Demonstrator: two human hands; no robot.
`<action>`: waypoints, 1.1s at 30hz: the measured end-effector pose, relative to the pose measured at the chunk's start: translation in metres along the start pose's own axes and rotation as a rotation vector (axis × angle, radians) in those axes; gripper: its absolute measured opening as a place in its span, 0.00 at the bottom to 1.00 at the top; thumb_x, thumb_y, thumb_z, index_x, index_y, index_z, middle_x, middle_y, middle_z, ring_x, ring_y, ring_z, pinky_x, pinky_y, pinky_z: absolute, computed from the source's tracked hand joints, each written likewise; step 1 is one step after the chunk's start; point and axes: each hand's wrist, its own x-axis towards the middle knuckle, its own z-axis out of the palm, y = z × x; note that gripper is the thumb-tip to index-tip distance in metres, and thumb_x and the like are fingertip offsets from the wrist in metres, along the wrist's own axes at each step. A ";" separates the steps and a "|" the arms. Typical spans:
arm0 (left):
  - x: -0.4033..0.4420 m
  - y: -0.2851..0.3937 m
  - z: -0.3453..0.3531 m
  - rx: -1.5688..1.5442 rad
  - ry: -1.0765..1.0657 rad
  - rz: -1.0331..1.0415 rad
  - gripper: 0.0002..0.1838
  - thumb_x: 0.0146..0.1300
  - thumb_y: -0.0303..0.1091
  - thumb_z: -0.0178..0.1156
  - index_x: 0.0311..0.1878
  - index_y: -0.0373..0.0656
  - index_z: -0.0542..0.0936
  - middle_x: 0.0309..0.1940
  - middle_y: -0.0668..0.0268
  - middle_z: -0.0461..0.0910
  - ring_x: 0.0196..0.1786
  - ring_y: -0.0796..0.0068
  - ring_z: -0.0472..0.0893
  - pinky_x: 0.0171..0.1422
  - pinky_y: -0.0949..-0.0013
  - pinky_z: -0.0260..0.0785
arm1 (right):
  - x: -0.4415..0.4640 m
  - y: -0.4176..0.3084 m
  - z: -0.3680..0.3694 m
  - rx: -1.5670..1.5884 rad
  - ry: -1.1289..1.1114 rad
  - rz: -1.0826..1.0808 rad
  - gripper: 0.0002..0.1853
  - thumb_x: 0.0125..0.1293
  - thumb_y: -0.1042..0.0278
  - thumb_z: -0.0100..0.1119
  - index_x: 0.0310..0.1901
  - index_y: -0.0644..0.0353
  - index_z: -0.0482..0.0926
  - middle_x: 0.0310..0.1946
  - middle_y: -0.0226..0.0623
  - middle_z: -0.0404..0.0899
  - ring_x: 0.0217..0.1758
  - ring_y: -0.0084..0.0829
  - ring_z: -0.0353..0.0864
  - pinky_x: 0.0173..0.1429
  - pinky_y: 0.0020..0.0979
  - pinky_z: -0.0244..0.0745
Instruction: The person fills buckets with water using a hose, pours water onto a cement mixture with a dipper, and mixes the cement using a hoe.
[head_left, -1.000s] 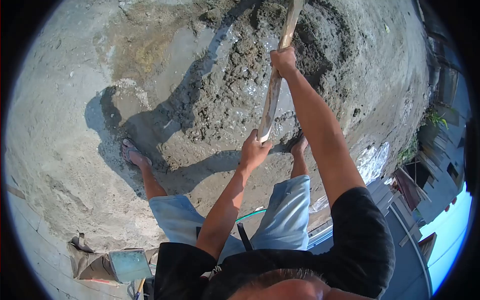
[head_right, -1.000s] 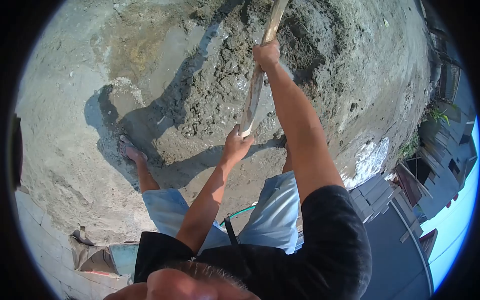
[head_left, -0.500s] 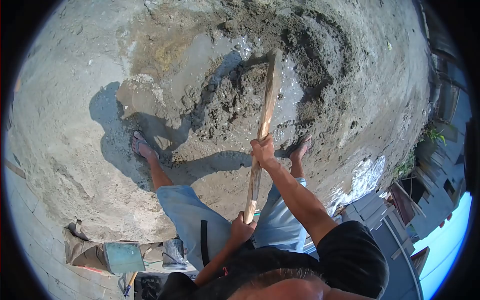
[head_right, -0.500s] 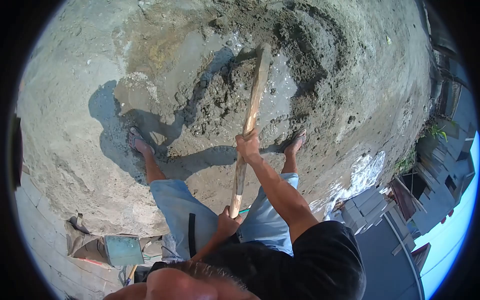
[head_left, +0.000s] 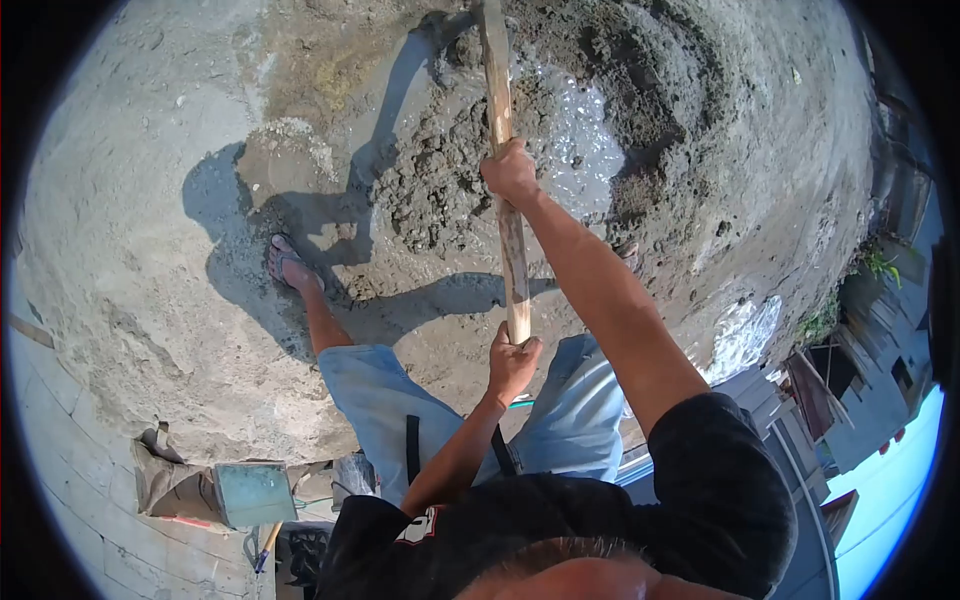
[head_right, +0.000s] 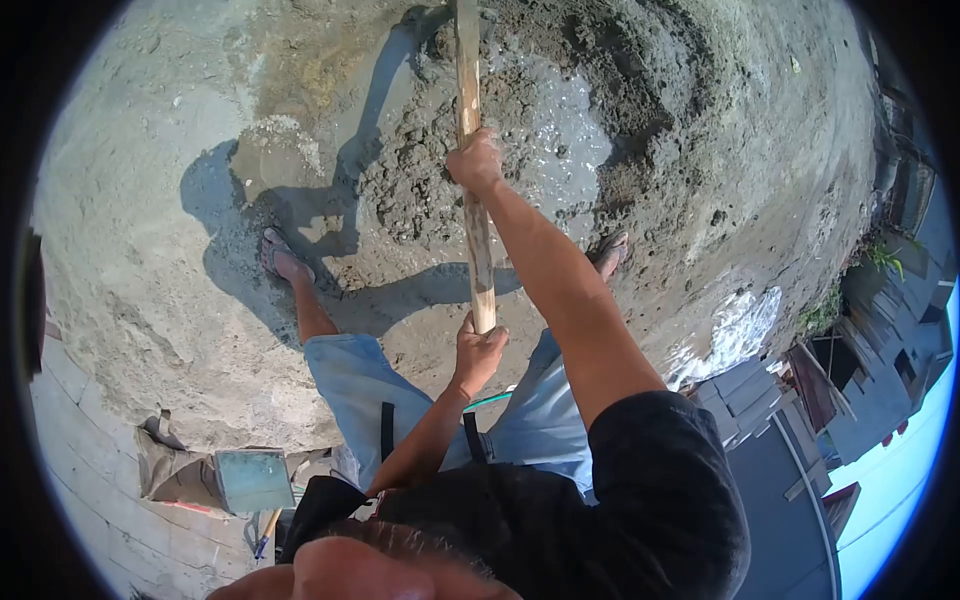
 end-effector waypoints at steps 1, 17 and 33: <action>-0.024 -0.009 -0.012 0.061 -0.034 -0.083 0.15 0.56 0.30 0.62 0.43 0.36 0.71 0.27 0.66 0.75 0.29 0.79 0.74 0.35 0.69 0.70 | -0.018 0.026 0.015 0.072 0.016 0.010 0.27 0.51 0.66 0.56 0.50 0.71 0.62 0.42 0.62 0.78 0.47 0.51 0.81 0.52 0.41 0.76; 0.004 0.062 0.004 0.800 -0.217 0.136 0.20 0.50 0.39 0.62 0.44 0.38 0.72 0.28 0.47 0.80 0.34 0.45 0.81 0.38 0.53 0.73 | -0.004 0.124 -0.103 0.747 0.274 0.090 0.08 0.52 0.73 0.57 0.21 0.66 0.70 0.15 0.37 0.72 0.15 0.30 0.75 0.18 0.33 0.69; -0.190 0.109 -0.170 1.241 -0.120 -0.238 0.18 0.48 0.35 0.62 0.41 0.38 0.73 0.29 0.44 0.80 0.35 0.42 0.81 0.40 0.50 0.72 | -0.233 0.074 0.093 1.179 -0.156 0.549 0.19 0.57 0.70 0.59 0.44 0.61 0.59 0.24 0.37 0.70 0.17 0.30 0.73 0.21 0.35 0.72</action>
